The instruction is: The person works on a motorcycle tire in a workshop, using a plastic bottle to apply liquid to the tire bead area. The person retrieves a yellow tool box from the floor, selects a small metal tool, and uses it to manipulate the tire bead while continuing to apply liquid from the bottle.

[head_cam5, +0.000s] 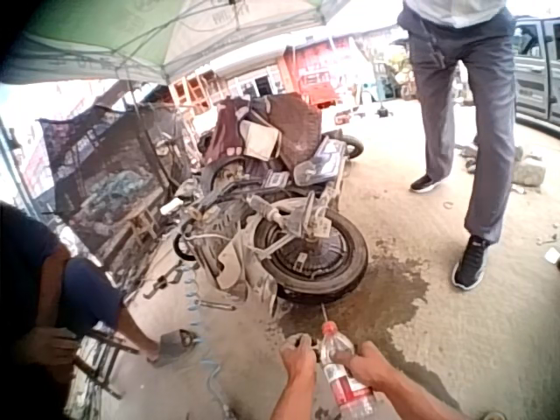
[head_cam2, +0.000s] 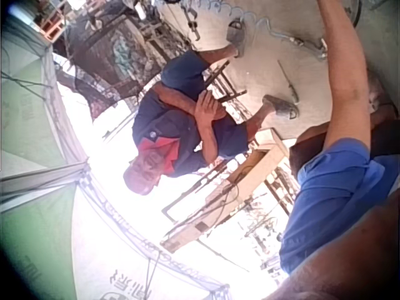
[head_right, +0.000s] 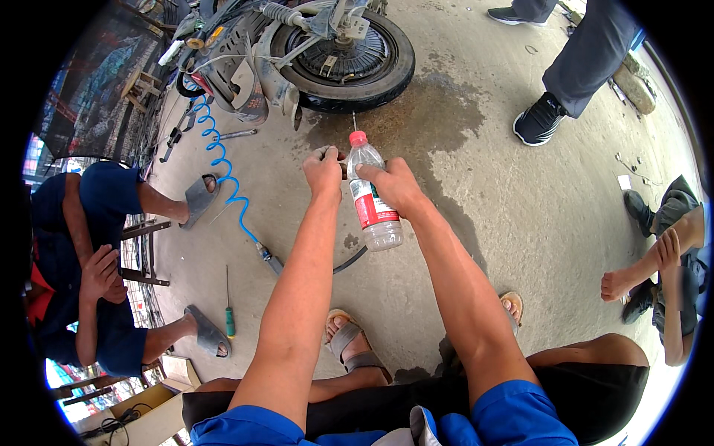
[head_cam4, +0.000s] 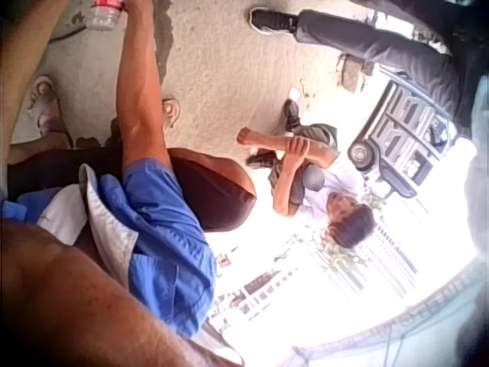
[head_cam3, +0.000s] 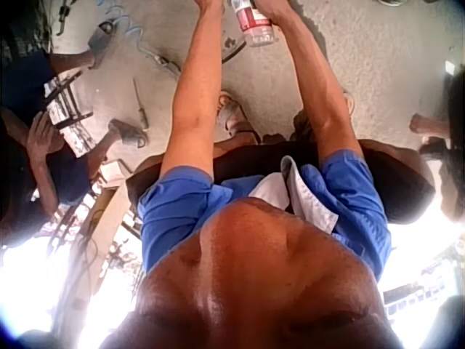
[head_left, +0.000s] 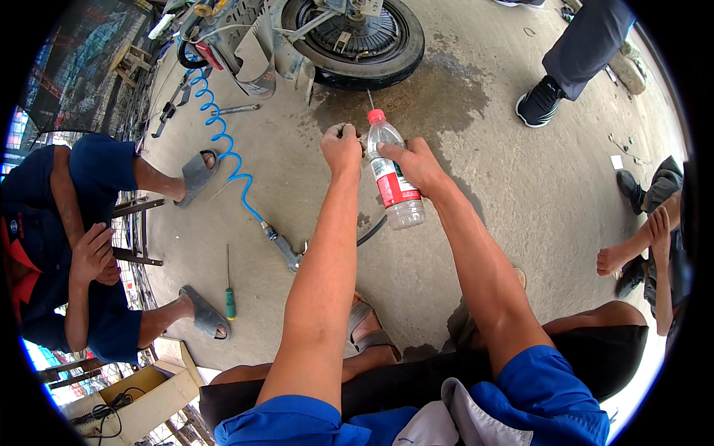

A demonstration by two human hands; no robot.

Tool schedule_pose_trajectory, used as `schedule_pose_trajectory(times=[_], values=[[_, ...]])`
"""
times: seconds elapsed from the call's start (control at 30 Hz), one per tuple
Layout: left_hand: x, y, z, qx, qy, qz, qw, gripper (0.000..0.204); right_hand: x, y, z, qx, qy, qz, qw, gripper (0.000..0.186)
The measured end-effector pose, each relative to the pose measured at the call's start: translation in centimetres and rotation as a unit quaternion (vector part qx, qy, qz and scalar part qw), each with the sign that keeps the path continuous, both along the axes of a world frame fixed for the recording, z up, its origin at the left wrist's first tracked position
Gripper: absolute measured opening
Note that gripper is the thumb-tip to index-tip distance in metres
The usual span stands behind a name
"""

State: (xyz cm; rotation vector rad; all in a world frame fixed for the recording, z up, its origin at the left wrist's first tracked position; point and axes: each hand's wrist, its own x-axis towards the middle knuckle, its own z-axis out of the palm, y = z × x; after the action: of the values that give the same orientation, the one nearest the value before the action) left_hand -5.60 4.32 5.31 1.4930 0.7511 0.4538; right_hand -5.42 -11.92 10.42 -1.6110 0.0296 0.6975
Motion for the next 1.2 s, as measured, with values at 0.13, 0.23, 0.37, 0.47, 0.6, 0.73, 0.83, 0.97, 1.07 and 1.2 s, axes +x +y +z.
schedule_pose_trajectory(times=[0.13,0.23,0.37,0.47,0.6,0.73,0.83,0.97,1.07,1.2], values=[[-0.1,-0.1,0.1,-0.006,0.001,0.003,1.000,0.021,0.1,0.1,-0.6,0.004,0.002,-0.001,1.000,0.054],[-0.1,-0.1,0.1,-0.002,0.002,0.002,1.000,0.021,0.5,0.1,-1.4,0.009,0.004,0.010,1.000,0.054],[-0.2,-0.3,0.6,-0.002,0.002,0.013,1.000,0.018,0.3,0.0,-1.3,0.002,-0.005,0.007,1.000,0.054],[-0.2,-1.0,1.3,-0.017,-0.012,0.030,0.999,0.016,0.5,-0.2,-1.7,-0.009,-0.018,0.022,1.000,0.055],[-0.2,-0.4,0.8,-0.001,0.006,0.010,1.000,0.017,0.8,-0.4,-2.1,-0.041,-0.044,0.043,0.997,0.058],[-0.2,-0.4,0.8,0.005,0.024,0.001,1.000,0.018,1.1,-0.6,-2.9,-0.087,-0.088,0.047,0.991,0.061],[-0.3,-0.3,1.0,-0.004,0.018,0.002,1.000,0.018,1.1,-1.1,-2.0,-0.131,-0.105,0.066,0.984,0.062],[-0.3,-0.8,1.2,-0.019,0.016,0.005,1.000,0.018,2.4,-2.9,-3.4,-0.149,-0.179,0.046,0.971,0.062],[-0.4,0.0,1.0,-0.021,0.018,0.009,1.000,0.018,3.0,-4.2,-2.1,-0.197,-0.264,0.012,0.944,0.060],[-0.4,-0.2,0.9,-0.028,0.017,0.005,0.999,0.018,4.1,-6.4,-1.6,-0.229,-0.321,-0.045,0.918,0.058]])
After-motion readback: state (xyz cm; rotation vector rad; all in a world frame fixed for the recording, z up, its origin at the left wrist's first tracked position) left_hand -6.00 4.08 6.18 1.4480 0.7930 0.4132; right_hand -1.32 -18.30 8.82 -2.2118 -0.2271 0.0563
